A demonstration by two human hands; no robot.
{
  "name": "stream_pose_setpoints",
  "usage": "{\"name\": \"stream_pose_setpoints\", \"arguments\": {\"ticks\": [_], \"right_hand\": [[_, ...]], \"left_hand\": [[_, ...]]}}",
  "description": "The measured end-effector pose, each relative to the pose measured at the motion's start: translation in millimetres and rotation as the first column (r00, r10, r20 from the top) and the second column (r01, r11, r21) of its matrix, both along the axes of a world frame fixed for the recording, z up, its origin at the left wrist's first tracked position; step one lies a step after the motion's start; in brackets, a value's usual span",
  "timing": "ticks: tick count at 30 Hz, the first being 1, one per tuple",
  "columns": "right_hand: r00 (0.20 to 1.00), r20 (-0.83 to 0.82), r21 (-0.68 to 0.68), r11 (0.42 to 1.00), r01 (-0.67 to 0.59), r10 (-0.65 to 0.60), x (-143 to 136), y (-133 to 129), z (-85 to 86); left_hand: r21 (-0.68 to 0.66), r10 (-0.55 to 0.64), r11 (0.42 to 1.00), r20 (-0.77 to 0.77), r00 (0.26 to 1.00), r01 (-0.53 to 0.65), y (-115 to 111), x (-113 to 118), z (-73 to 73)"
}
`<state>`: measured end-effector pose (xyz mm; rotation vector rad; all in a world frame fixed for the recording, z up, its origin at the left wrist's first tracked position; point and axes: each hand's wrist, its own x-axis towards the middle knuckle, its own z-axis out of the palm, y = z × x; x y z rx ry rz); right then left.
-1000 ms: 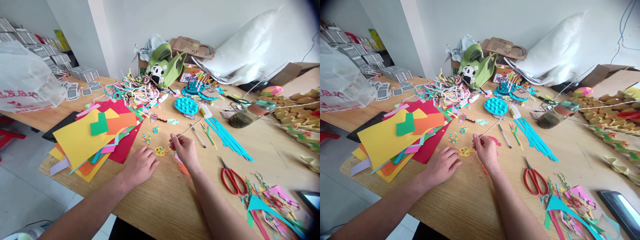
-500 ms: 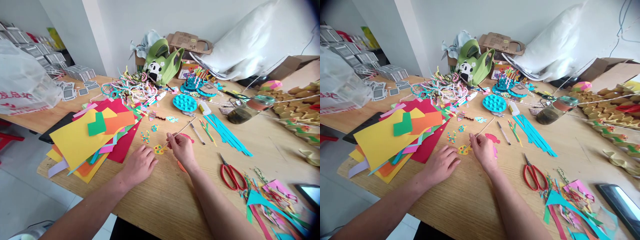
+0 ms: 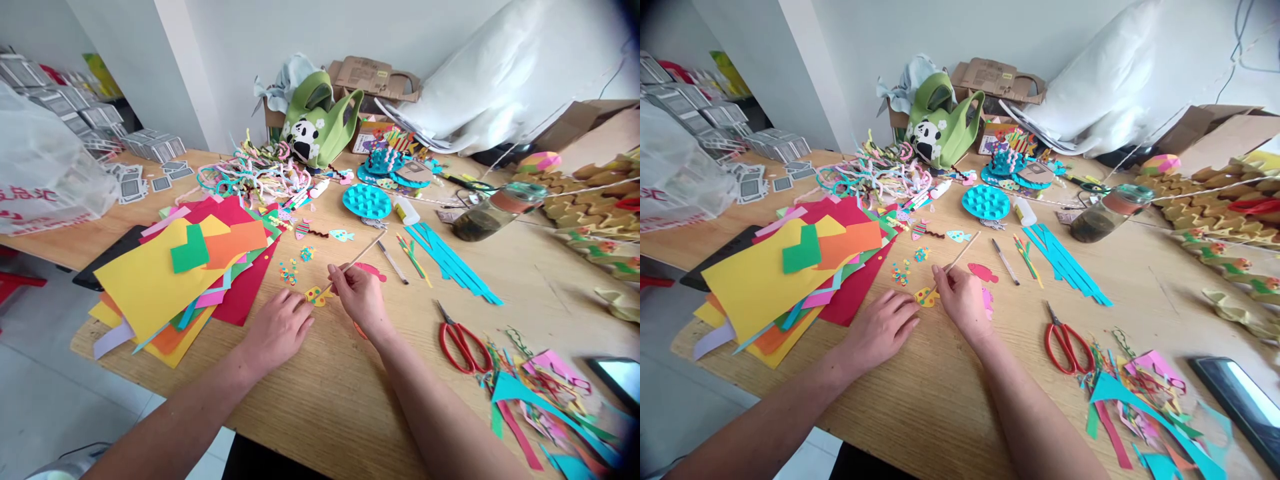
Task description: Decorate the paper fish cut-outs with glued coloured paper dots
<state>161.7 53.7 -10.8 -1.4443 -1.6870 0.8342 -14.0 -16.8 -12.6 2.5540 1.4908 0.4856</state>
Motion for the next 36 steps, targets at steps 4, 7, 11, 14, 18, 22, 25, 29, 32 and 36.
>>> {"name": "stream_pose_setpoints", "arguments": {"ticks": [4,7,11,14,18,22,25,29,32,36], "right_hand": [[1.0,0.003,0.002,1.0,-0.002,0.002,-0.4,0.2,0.7],[1.0,0.006,0.0,1.0,0.003,-0.003,-0.7,-0.2,1.0],[1.0,-0.003,0.008,1.0,0.003,-0.003,-0.7,-0.8,0.8],[1.0,-0.008,0.014,1.0,-0.002,0.002,-0.5,-0.7,0.5],[1.0,-0.005,0.022,1.0,-0.003,0.003,-0.5,-0.1,0.7],[1.0,0.001,0.022,1.0,-0.005,0.005,-0.4,0.0,0.5],[1.0,0.0,0.023,1.0,0.0,0.0,0.2,-0.2,0.5],[0.998,-0.045,0.071,0.997,0.042,-0.039,2.1,-0.4,3.6],[0.993,-0.091,0.098,0.992,0.085,-0.076,3.7,-0.4,7.1],[0.989,-0.119,0.095,0.99,0.104,-0.092,4.4,-0.2,9.4]], "left_hand": [[0.002,0.002,1.0,-0.008,1.0,-0.002,-0.2,0.7,-1.1],[0.0,0.008,1.0,-0.019,1.0,-0.008,-0.3,1.3,-1.5],[-0.004,0.006,1.0,-0.027,1.0,-0.006,-0.5,1.8,-2.2],[-0.003,0.006,1.0,-0.035,0.999,-0.006,-0.6,1.9,-2.5],[-0.011,0.005,1.0,-0.046,0.999,-0.006,0.0,2.5,-1.8],[-0.007,0.012,1.0,-0.045,0.999,-0.012,0.8,3.3,-2.1],[-0.01,0.012,1.0,-0.045,0.999,-0.013,0.9,3.5,-2.6],[-0.016,0.012,1.0,-0.043,0.999,-0.013,0.2,3.4,-2.1],[-0.019,0.015,1.0,-0.045,0.999,-0.016,-0.3,3.5,-1.4],[-0.022,0.013,1.0,-0.042,0.999,-0.014,-0.2,3.6,-1.6]]}}
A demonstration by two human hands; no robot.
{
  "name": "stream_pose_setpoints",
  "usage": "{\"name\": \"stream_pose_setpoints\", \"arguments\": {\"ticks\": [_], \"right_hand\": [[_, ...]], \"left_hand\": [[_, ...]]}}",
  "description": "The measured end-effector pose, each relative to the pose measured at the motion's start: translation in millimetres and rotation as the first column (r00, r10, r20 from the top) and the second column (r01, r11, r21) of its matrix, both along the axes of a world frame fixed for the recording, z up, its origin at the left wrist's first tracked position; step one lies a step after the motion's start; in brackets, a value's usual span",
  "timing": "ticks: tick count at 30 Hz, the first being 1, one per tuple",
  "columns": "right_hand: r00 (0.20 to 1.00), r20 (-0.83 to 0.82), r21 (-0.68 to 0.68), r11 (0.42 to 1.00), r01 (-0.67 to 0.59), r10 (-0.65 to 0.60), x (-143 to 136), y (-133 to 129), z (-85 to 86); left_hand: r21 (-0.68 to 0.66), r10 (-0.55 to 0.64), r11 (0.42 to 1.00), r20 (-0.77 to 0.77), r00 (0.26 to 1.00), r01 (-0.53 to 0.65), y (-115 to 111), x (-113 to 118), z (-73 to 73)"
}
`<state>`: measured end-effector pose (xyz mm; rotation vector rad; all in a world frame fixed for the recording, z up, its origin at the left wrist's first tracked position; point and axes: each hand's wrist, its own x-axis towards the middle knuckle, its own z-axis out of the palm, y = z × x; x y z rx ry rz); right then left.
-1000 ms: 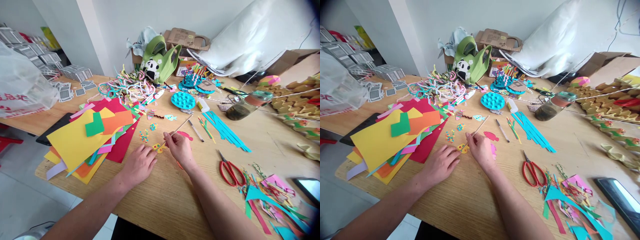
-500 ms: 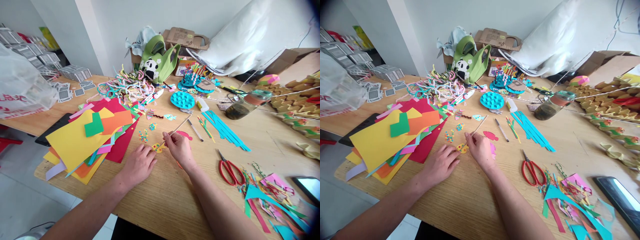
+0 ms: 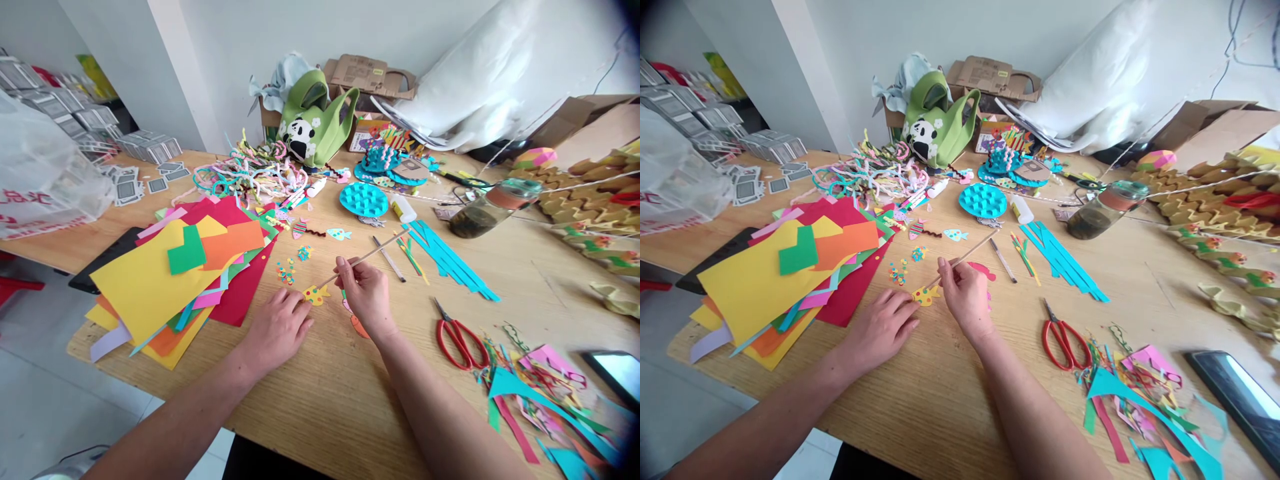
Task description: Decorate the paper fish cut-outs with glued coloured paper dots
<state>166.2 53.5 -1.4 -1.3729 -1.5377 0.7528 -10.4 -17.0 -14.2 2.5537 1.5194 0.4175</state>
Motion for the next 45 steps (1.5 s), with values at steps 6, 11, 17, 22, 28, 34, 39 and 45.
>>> {"name": "stream_pose_setpoints", "arguments": {"ticks": [6,11,17,22,28,34,39,45], "right_hand": [[1.0,-0.017,-0.012,1.0,0.01,-0.011,-1,0,3.0],[1.0,0.01,0.012,1.0,0.01,-0.01,0,1,0.8],[0.986,0.166,0.068,0.997,-0.026,0.015,-1,-1,-8.0],[0.975,0.218,0.074,0.996,-0.049,0.032,-2,-2,-9.4],[0.961,0.273,0.095,0.993,-0.07,0.042,-2,-2,-10.5],[0.963,0.268,0.096,0.993,-0.064,0.036,-1,-1,-11.7],[0.967,0.251,0.088,0.994,-0.058,0.034,-1,-1,-11.9],[0.971,0.237,0.091,0.994,-0.055,0.032,-1,-2,-10.7]], "left_hand": [[0.004,-0.003,1.0,0.001,1.0,0.003,0,0,-0.3],[0.005,-0.005,1.0,-0.02,1.0,0.005,-1,0,1.0],[0.015,0.003,1.0,-0.019,1.0,-0.003,0,1,0.7],[0.013,0.003,1.0,-0.016,1.0,-0.003,-1,1,-0.5],[0.006,0.001,1.0,-0.024,1.0,-0.001,-1,1,0.5],[0.003,-0.005,1.0,-0.034,0.999,0.005,-1,1,1.5],[0.023,0.001,1.0,-0.028,1.0,0.0,-1,1,0.2],[0.006,0.006,1.0,-0.046,0.999,-0.005,-1,2,1.5]]}}
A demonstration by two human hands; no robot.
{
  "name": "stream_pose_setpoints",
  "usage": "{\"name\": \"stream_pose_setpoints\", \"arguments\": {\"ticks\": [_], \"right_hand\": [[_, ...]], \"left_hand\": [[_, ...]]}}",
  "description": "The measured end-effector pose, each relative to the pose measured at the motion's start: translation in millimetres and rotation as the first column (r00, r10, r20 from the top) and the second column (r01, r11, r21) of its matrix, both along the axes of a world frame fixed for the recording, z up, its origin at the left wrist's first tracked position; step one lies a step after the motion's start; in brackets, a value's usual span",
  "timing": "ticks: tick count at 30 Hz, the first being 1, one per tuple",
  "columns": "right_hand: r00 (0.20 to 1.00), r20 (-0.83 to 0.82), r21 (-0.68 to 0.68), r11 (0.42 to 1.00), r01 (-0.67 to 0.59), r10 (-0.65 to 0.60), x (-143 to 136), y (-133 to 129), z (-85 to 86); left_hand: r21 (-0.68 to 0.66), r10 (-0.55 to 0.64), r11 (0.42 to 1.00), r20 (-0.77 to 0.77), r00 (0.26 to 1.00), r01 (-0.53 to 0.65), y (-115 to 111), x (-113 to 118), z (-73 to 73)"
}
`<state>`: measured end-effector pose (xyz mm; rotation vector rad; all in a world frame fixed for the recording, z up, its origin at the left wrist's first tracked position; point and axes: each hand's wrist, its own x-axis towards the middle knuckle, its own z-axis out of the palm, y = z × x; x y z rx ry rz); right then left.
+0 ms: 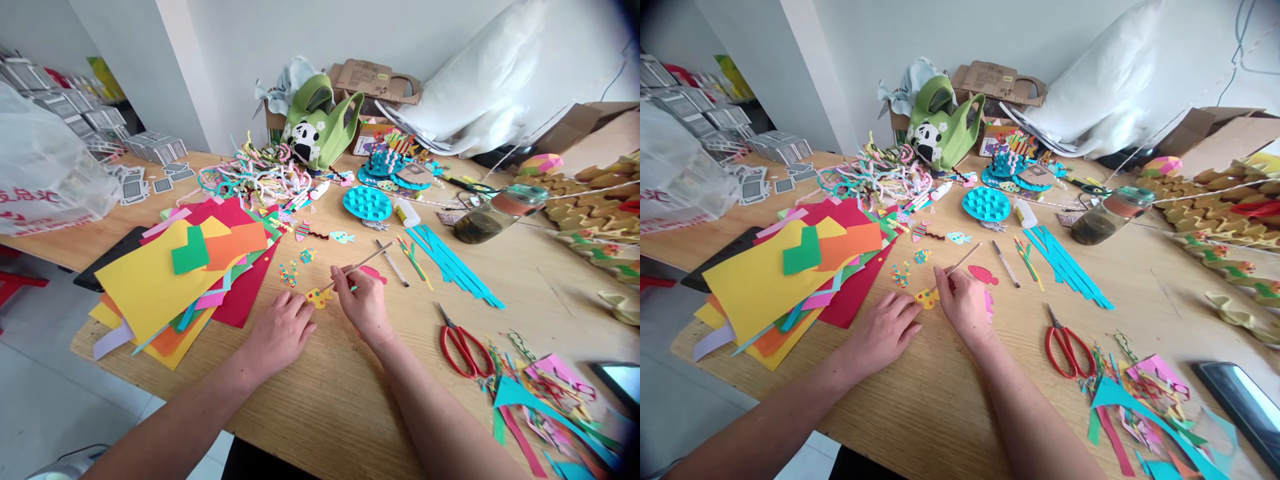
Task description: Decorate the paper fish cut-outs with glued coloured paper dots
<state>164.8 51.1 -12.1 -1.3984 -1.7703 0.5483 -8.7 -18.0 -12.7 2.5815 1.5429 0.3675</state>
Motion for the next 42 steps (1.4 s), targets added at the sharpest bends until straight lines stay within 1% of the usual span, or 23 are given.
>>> {"name": "stream_pose_setpoints", "arguments": {"ticks": [3,8,15,24,29,33,37,39,42], "right_hand": [[1.0,-0.001,-0.003,1.0,-0.01,0.01,0,-1,0.5],[1.0,-0.022,0.013,1.0,0.019,-0.019,0,-1,-0.2],[0.999,0.018,0.022,0.999,-0.032,0.031,0,0,-1.0],[0.999,0.042,0.028,1.0,-0.009,0.008,1,1,-3.6],[0.999,0.02,-0.001,0.999,0.041,-0.041,1,2,-4.5],[0.992,-0.063,-0.1,0.99,0.1,-0.107,1,4,-3.3],[0.946,-0.264,-0.209,0.969,0.133,-0.186,0,7,4.0],[0.913,-0.346,-0.234,0.962,0.138,-0.215,0,6,9.4],[0.886,-0.407,-0.245,0.961,0.129,-0.223,-2,4,16.5]], "left_hand": [[0.002,0.002,1.0,0.009,1.0,-0.002,0,0,0.2],[0.006,0.006,1.0,0.028,1.0,-0.006,-1,0,-0.5],[0.007,0.007,1.0,0.013,1.0,-0.007,-1,0,0.8],[-0.001,0.007,1.0,-0.005,1.0,-0.007,-2,0,1.3],[0.001,0.005,1.0,-0.004,1.0,-0.005,-1,0,1.8],[-0.012,0.011,1.0,-0.009,1.0,-0.011,-1,0,0.6],[-0.013,0.015,1.0,-0.008,1.0,-0.015,-1,0,-0.3],[-0.01,0.016,1.0,-0.01,1.0,-0.016,-2,0,-0.3],[-0.014,0.017,1.0,-0.023,1.0,-0.017,-3,1,0.2]]}}
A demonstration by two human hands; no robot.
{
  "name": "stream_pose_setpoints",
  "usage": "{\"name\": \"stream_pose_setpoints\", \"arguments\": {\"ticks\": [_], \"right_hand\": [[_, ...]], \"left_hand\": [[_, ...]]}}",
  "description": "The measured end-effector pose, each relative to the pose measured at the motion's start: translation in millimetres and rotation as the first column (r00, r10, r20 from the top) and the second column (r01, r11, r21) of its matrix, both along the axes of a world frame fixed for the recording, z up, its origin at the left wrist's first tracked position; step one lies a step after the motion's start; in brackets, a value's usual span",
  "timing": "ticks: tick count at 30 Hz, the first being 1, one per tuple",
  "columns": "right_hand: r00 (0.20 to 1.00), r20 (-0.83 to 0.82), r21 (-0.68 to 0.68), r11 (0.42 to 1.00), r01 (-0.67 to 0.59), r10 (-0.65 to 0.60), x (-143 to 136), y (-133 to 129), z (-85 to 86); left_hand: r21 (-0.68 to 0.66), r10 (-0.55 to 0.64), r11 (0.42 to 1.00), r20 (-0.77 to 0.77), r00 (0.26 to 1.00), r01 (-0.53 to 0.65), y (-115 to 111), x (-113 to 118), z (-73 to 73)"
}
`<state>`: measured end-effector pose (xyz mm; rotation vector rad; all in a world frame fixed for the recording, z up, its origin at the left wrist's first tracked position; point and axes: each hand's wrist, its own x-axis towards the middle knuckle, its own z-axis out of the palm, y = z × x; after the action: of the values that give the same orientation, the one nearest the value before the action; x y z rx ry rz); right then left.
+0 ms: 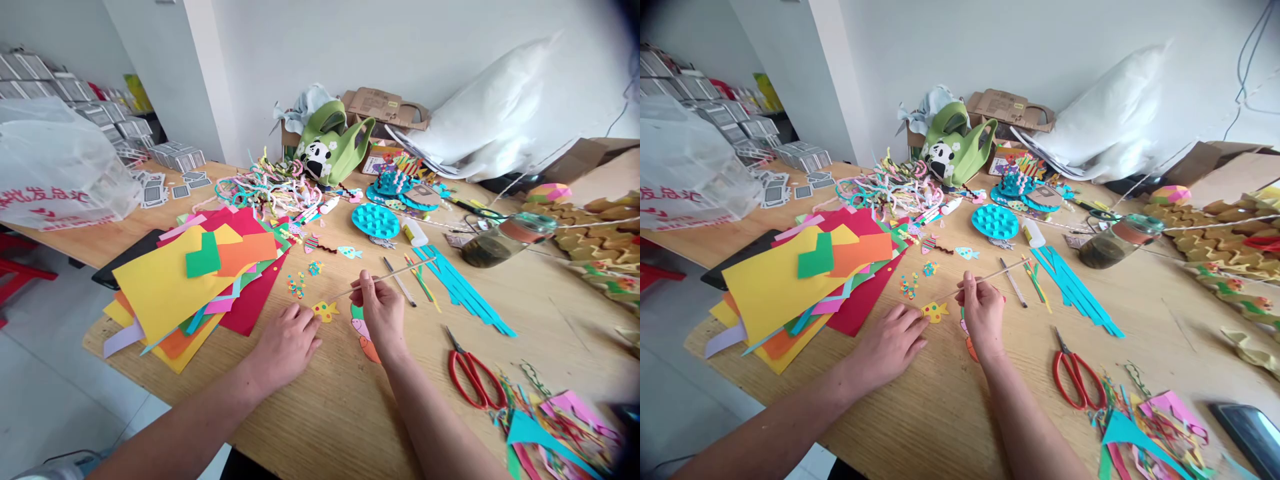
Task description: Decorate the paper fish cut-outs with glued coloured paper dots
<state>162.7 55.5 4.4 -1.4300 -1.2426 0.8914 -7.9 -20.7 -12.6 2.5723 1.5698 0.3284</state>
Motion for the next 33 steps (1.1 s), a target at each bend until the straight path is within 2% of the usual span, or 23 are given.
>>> {"name": "stream_pose_setpoints", "arguments": {"ticks": [5,11,18,25,33], "right_hand": [[0.999,-0.018,0.021,0.999,-0.033,0.033,-6,0,4.4],[0.986,0.062,0.057,0.986,-0.156,0.152,-22,16,12.8],[0.905,0.318,0.133,0.931,-0.339,0.284,-58,33,21.7],[0.835,0.494,0.21,0.899,-0.385,0.243,-76,37,11.0],[0.795,0.554,0.169,0.902,-0.398,0.248,-77,41,5.9]], "left_hand": [[-0.005,-0.004,1.0,-0.016,1.0,0.004,-1,0,1.2],[-0.009,-0.022,1.0,-0.028,0.999,0.022,-2,-1,4.7],[0.042,-0.041,0.998,-0.043,0.998,0.043,-2,-3,1.2],[0.05,-0.045,0.998,-0.056,0.997,0.048,-1,-3,2.6],[0.031,-0.044,0.998,-0.043,0.998,0.045,-1,-3,3.3]]}}
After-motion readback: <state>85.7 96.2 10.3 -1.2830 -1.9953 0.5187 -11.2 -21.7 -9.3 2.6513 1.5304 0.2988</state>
